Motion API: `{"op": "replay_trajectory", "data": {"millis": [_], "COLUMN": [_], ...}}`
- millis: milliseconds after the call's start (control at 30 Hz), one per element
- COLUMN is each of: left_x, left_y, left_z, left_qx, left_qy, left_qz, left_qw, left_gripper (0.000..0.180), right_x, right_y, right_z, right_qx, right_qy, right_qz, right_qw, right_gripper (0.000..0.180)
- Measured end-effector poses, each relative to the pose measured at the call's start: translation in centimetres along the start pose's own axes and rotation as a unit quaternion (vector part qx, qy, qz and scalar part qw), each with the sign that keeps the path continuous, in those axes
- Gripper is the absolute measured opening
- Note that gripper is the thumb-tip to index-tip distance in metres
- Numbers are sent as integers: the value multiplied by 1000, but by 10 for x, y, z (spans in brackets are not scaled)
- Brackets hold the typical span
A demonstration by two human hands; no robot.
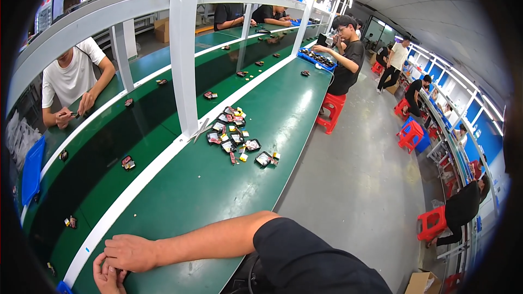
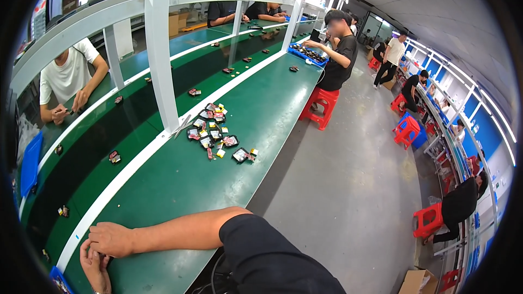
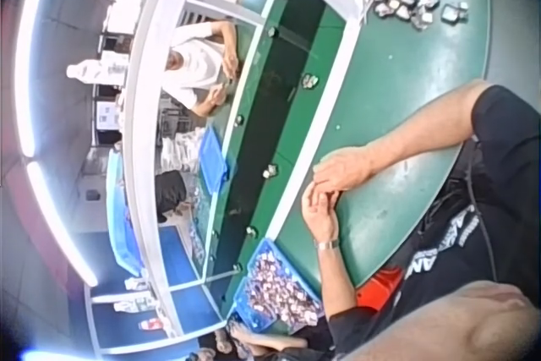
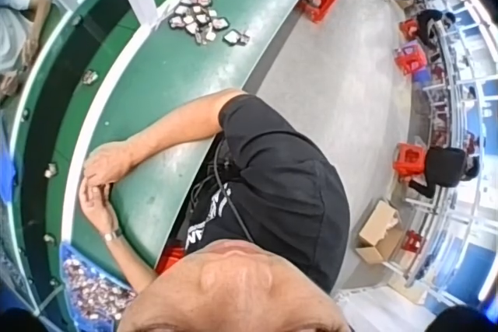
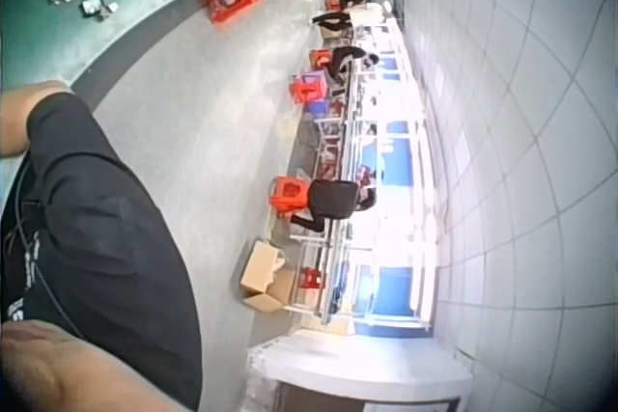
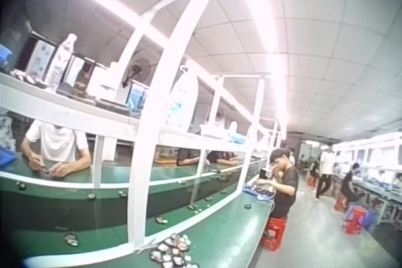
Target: Assembling small electronic components on a production line.
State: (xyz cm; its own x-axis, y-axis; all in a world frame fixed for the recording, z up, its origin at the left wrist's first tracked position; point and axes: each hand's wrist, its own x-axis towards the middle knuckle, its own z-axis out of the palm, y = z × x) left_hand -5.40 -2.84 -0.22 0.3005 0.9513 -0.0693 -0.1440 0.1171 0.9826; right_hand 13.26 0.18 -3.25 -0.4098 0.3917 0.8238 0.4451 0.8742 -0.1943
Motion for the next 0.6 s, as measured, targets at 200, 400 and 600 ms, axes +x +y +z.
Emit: {"op": "replay_trajectory", "data": {"millis": [200,400,600], "left_x": [1,0,1], "left_y": [-6,-6,-4], "left_z": [-2,0,0], "left_qx": [-2,25,24], "left_qy": [-5,-11,-28], "left_qz": [5,7,14], "left_qw": [1000,1000,999], "left_gripper": [38,34,36], "right_x": [2,-3,-3], "right_y": [5,16,12], "right_z": [-6,-13,-5], "right_qx": [72,191,246], "right_qy": [-16,-67,-61], "right_qz": [26,82,131], "right_qw": [997,976,958], "right_gripper": [15,8,5]}}
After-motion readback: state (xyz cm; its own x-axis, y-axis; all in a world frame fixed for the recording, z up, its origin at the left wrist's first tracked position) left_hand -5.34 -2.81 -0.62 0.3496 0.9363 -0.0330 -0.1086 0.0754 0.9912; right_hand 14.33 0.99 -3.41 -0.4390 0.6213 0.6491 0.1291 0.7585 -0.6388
